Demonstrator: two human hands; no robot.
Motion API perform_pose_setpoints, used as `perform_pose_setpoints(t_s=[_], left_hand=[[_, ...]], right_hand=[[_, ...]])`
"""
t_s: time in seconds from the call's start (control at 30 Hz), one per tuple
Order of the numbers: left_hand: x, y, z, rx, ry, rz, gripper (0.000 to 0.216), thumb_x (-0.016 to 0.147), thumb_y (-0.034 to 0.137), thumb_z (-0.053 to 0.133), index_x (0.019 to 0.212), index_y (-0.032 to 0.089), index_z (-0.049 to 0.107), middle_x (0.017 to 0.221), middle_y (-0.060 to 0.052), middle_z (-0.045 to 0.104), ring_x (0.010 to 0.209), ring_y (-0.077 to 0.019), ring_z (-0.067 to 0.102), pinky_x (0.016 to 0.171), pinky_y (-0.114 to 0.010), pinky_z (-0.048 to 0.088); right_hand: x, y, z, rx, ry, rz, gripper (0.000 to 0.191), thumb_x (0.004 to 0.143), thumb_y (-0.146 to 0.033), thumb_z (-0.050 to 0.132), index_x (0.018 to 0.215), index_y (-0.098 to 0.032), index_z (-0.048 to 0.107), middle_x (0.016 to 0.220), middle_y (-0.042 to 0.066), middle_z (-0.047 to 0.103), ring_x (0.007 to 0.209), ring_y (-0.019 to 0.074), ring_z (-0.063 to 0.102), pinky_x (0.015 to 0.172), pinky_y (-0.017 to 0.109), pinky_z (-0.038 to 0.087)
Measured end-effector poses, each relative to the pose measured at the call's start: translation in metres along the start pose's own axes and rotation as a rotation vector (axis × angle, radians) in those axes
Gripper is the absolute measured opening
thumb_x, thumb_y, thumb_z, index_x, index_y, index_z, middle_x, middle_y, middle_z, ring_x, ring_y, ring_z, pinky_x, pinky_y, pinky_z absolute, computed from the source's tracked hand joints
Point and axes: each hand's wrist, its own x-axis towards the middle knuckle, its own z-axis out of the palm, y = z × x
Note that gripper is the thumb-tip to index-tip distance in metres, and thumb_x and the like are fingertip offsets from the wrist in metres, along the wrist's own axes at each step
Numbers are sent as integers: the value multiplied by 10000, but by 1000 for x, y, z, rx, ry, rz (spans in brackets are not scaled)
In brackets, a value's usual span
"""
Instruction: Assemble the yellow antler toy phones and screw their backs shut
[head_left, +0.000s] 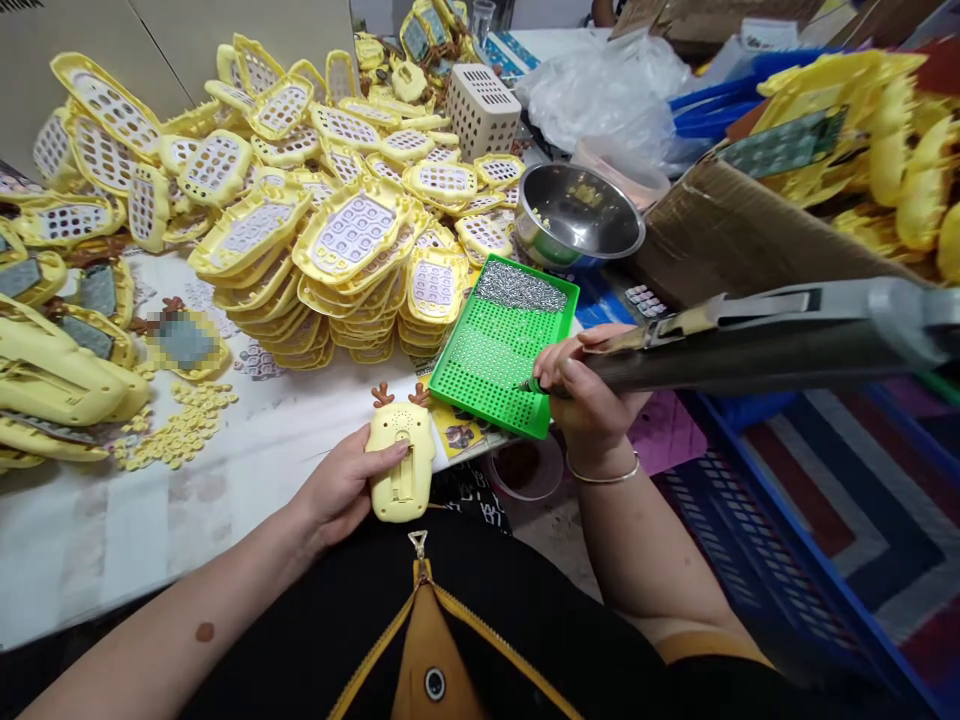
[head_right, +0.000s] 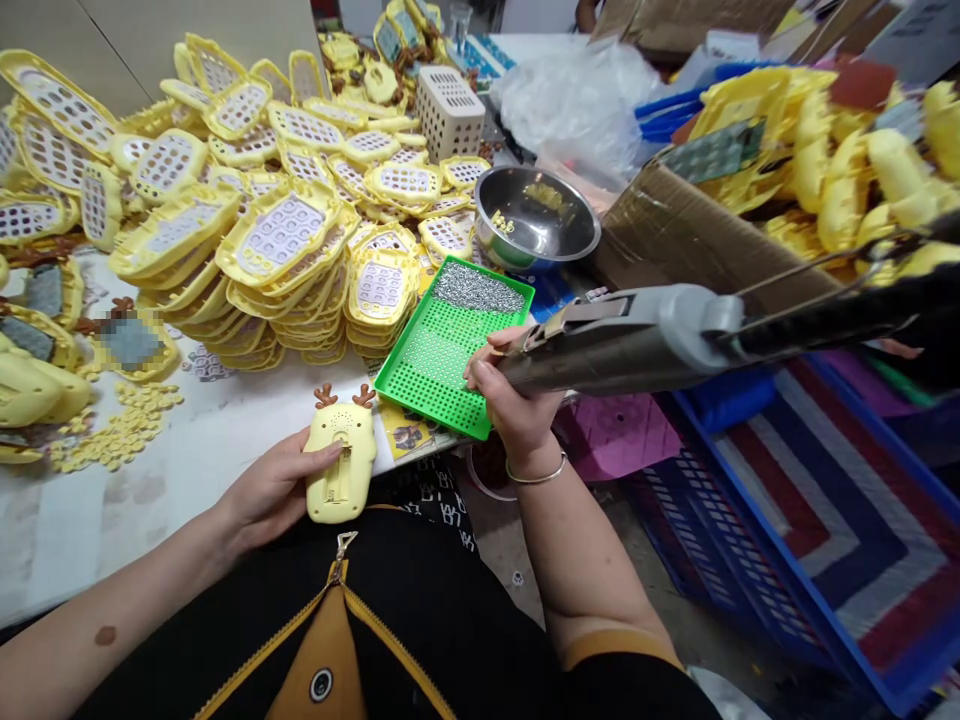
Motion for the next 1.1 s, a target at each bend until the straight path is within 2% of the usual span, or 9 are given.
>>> perform_pose_setpoints(t_s=[0.3, 0.5, 0.67, 0.8, 0.93, 1.0, 1.1], left_hand=[[0, 1, -1, -1, -19, -7, 442, 668, 184, 811, 1068, 152, 625, 866, -74, 733, 737, -204, 682, 693, -320, 555], [-1, 0, -3, -24, -4, 19, 469, 650, 191, 819, 1078, 157, 628, 893, -72, 736, 759, -203, 684, 709, -311, 549], [-7, -4, -7, -33, -12, 33, 468, 653, 197, 812, 1081, 149, 630, 925, -88, 738, 776, -206, 686, 721, -313, 544], [-14, -9, -5, -5, 13, 54, 437, 647, 194, 819, 1038, 135, 632, 890, -80, 726, 743, -188, 667, 697, -303, 533], [-15, -14, -5, 13, 15, 87, 463, 658, 210, 814, 1067, 129, 613, 882, -64, 700, 755, -179, 642, 696, -300, 514], [-13, -16, -7, 14, -5, 116, 452, 675, 224, 804, 1074, 140, 610, 905, -57, 689, 787, -178, 632, 730, -303, 499], [-11, -19, -11, 8, -53, 157, 435, 670, 229, 802, 1057, 154, 618, 923, -50, 677, 831, -185, 619, 780, -309, 466]], right_hand=[[0, 8, -1, -1, -30, 46, 205, 774, -323, 738, 925, -289, 604, 536, -87, 490, 431, 115, 497, 451, 274, 462], [-1, 9, -3, -31, -63, 38, 196, 784, -264, 724, 943, -266, 610, 562, -77, 538, 461, 114, 516, 471, 277, 466], [1, -4, 2, -35, -40, 34, 187, 777, -271, 726, 931, -281, 621, 555, -73, 535, 452, 128, 516, 457, 289, 455], [-4, -32, 30, 85, -23, -47, 158, 789, -254, 704, 924, -300, 637, 524, -82, 458, 405, 121, 460, 438, 294, 448], [-18, -50, 71, 262, -230, 7, 176, 837, -225, 648, 987, -300, 595, 550, -76, 467, 429, 123, 469, 474, 301, 475], [-27, -50, 89, 298, -333, 25, 198, 856, -228, 617, 1026, -312, 558, 568, -78, 471, 437, 123, 461, 484, 300, 475], [-35, -44, 107, 292, -398, 29, 212, 862, -227, 595, 1042, -316, 527, 596, -79, 467, 447, 125, 456, 494, 306, 473]])
